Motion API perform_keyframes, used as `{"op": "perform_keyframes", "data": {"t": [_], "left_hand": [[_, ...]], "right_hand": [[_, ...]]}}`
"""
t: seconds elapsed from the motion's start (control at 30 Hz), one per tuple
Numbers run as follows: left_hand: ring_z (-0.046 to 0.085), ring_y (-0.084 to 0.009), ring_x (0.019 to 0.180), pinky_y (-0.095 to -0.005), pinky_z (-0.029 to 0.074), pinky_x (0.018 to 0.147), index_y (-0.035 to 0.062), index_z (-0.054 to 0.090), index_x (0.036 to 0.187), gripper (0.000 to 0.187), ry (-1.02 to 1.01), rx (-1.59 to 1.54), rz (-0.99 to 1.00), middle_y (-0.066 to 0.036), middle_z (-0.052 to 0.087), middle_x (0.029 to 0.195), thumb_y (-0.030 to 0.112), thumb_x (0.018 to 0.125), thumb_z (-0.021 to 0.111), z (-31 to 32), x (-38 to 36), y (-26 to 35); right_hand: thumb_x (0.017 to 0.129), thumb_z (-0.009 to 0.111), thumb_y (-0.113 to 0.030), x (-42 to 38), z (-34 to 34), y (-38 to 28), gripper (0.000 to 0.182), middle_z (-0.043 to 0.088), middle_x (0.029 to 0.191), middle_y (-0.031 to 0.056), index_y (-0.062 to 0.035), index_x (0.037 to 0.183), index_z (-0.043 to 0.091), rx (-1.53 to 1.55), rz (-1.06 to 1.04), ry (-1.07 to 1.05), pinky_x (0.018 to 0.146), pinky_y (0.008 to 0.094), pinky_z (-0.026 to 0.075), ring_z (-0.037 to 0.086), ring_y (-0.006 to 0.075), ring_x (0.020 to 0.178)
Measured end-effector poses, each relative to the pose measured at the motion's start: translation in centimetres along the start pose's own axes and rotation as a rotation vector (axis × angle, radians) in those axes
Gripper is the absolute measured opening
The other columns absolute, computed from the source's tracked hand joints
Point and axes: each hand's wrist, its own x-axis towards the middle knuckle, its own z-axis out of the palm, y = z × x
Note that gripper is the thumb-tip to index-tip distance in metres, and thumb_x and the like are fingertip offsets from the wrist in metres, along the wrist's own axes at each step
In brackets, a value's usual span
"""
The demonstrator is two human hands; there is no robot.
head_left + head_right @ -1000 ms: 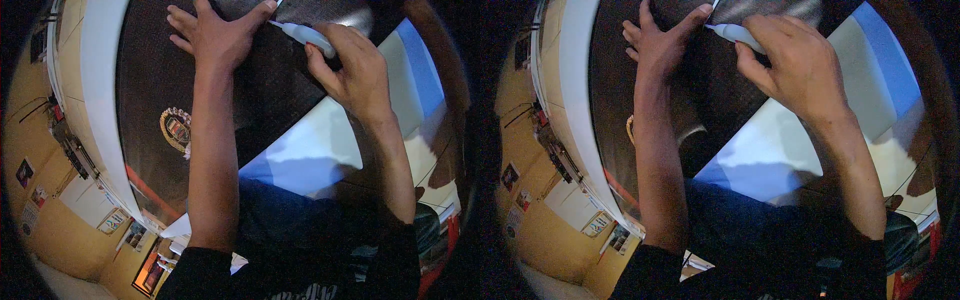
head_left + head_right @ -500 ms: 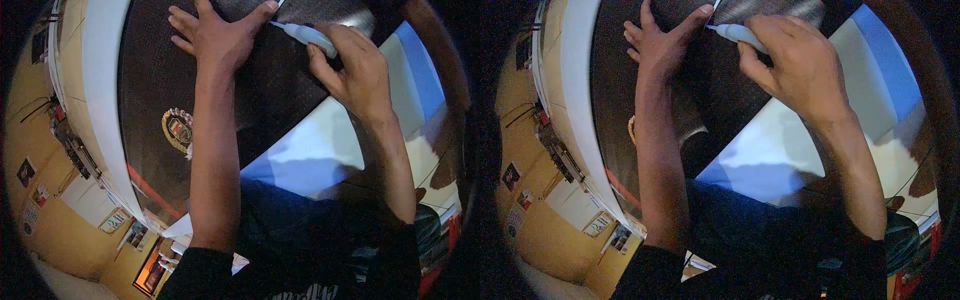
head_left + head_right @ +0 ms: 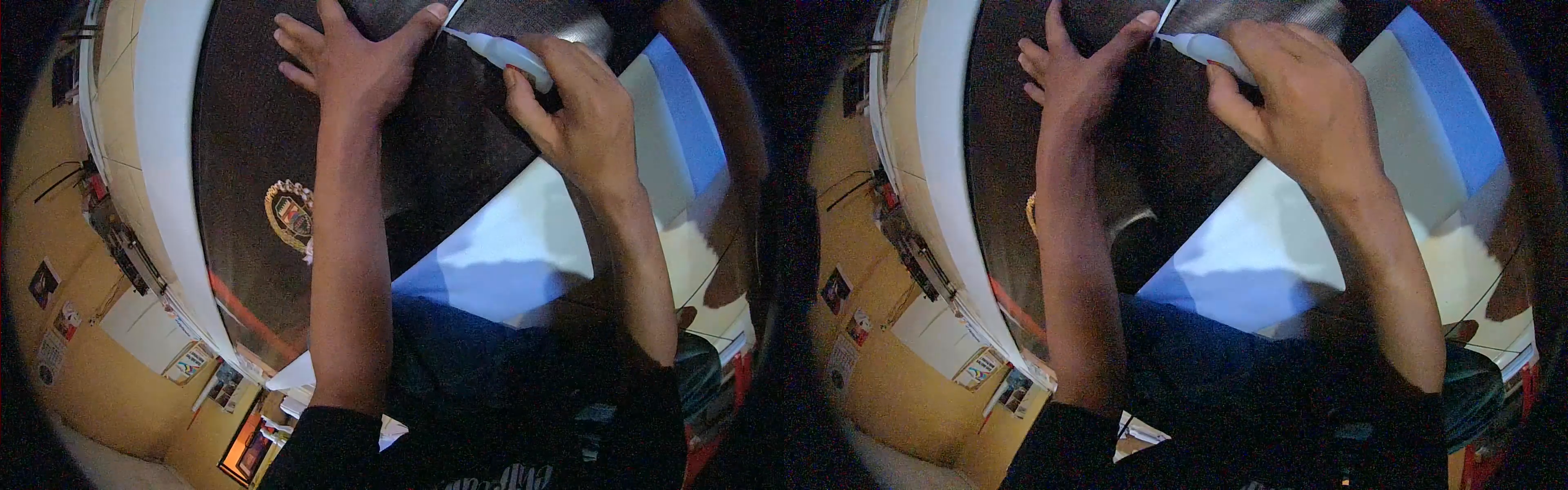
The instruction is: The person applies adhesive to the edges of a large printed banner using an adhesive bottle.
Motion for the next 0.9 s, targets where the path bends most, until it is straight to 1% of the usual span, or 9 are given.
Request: {"op": "perform_keyframes", "data": {"t": [0.07, 0.17, 0.27, 0.47, 0.57, 0.67, 0.73, 0.8, 0.9], "left_hand": [[-0.01, -0.0408, 0.149, -0.056, -0.006, 0.118, 0.0151, 0.011, 0.157, 0.128, -0.065, 0.0, -0.026, -0.03, -0.007, 0.159, 0.076, 0.063, 0.074, -0.1, 0.0, 0.0], [-0.011, -0.0409, 0.149, -0.0562, -0.007, 0.118, 0.0153, 0.01, 0.157, 0.128, 0.046, -0.029, 0.034, -0.03, -0.007, 0.159, 0.076, 0.063, 0.075, 0.1, -0.6, 0.1], [-0.011, -0.0406, 0.149, -0.0559, -0.007, 0.118, 0.0154, 0.01, 0.157, 0.128, -0.107, -0.074, -0.026, -0.03, -0.007, 0.159, 0.075, 0.064, 0.075, -0.9, -0.2, 0.3], [-0.01, -0.04, 0.149, -0.0551, -0.007, 0.118, 0.0156, 0.01, 0.157, 0.128, 0.056, -0.009, 0.016, -0.03, -0.008, 0.159, 0.075, 0.064, 0.075, -0.2, -1.3, 1.0], [-0.011, -0.0393, 0.149, -0.0548, -0.007, 0.118, 0.0156, 0.011, 0.156, 0.128, -0.125, -0.007, -0.064, -0.029, -0.008, 0.159, 0.075, 0.064, 0.075, -0.7, 0.1, 0.4], [-0.012, -0.0385, 0.149, -0.0544, -0.008, 0.118, 0.0152, 0.011, 0.156, 0.127, -0.112, -0.074, -0.049, -0.029, -0.008, 0.159, 0.074, 0.064, 0.075, -0.7, -0.9, 0.7], [-0.012, -0.0381, 0.149, -0.0543, -0.008, 0.118, 0.0149, 0.011, 0.156, 0.125, 0.075, -0.021, 0.034, -0.029, -0.007, 0.159, 0.073, 0.066, 0.075, 0.2, -1.7, 1.0], [-0.011, -0.0384, 0.149, -0.0543, -0.008, 0.118, 0.0148, 0.011, 0.156, 0.124, 0.068, -0.019, 0.048, -0.029, -0.007, 0.159, 0.072, 0.066, 0.075, 0.1, -1.7, 0.9], [-0.011, -0.0389, 0.149, -0.0543, -0.008, 0.118, 0.0146, 0.011, 0.156, 0.124, -0.006, -0.009, 0.019, -0.029, -0.007, 0.159, 0.072, 0.067, 0.075, -0.4, -0.5, 0.5]], "right_hand": [[0.08, 0.071, -0.019, 0.0, -0.1, -0.1, 0.019, 0.066, 0.086, 0.0126, -0.0068, 0.093, 0.063, -0.015, 0.01, -0.036, 0.073, 0.0429, 0.052, 0.064, 0.0339, 0.083], [0.08, 0.071, -0.018, 0.1, 0.0, 0.0, 0.019, 0.066, 0.085, 0.0125, -0.0069, 0.092, 0.063, -0.006, -0.012, -0.001, 0.074, 0.0424, 0.052, 0.064, 0.0339, 0.083], [0.08, 0.071, -0.018, 0.1, -0.1, -0.1, 0.018, 0.066, 0.085, 0.0125, -0.007, 0.092, 0.063, -0.006, 0.009, 0.0, 0.074, 0.0422, 0.052, 0.064, 0.0337, 0.083], [0.079, 0.071, -0.017, 0.1, 0.0, -0.1, 0.018, 0.067, 0.086, 0.0119, -0.0071, 0.092, 0.063, -0.003, 0.01, 0.016, 0.074, 0.0427, 0.052, 0.065, 0.0332, 0.082], [0.079, 0.072, -0.018, 0.1, 0.0, 0.0, 0.019, 0.067, 0.086, 0.0115, -0.0071, 0.092, 0.063, 0.003, 0.007, 0.002, 0.075, 0.0425, 0.052, 0.065, 0.033, 0.083], [0.079, 0.072, -0.018, 0.0, 0.0, 0.0, 0.019, 0.066, 0.085, 0.0114, -0.0071, 0.092, 0.062, -0.023, 0.011, 0.021, 0.075, 0.0423, 0.052, 0.065, 0.033, 0.082], [0.079, 0.072, -0.017, 0.1, 0.0, 0.1, 0.019, 0.066, 0.085, 0.0114, -0.0071, 0.092, 0.062, -0.025, 0.011, 0.027, 0.075, 0.0421, 0.052, 0.065, 0.0329, 0.082], [0.079, 0.072, -0.017, 0.1, 0.0, 0.2, 0.019, 0.066, 0.085, 0.0114, -0.007, 0.092, 0.062, -0.029, 0.011, 0.032, 0.074, 0.0419, 0.052, 0.065, 0.0328, 0.081], [0.084, 0.071, -0.018, -0.1, -0.2, 0.2, 0.027, 0.069, 0.093, 0.0139, -0.0045, 0.106, 0.066, -0.063, 0.031, -0.017, 0.075, 0.0363, 0.052, 0.067, 0.03, 0.085]]}}
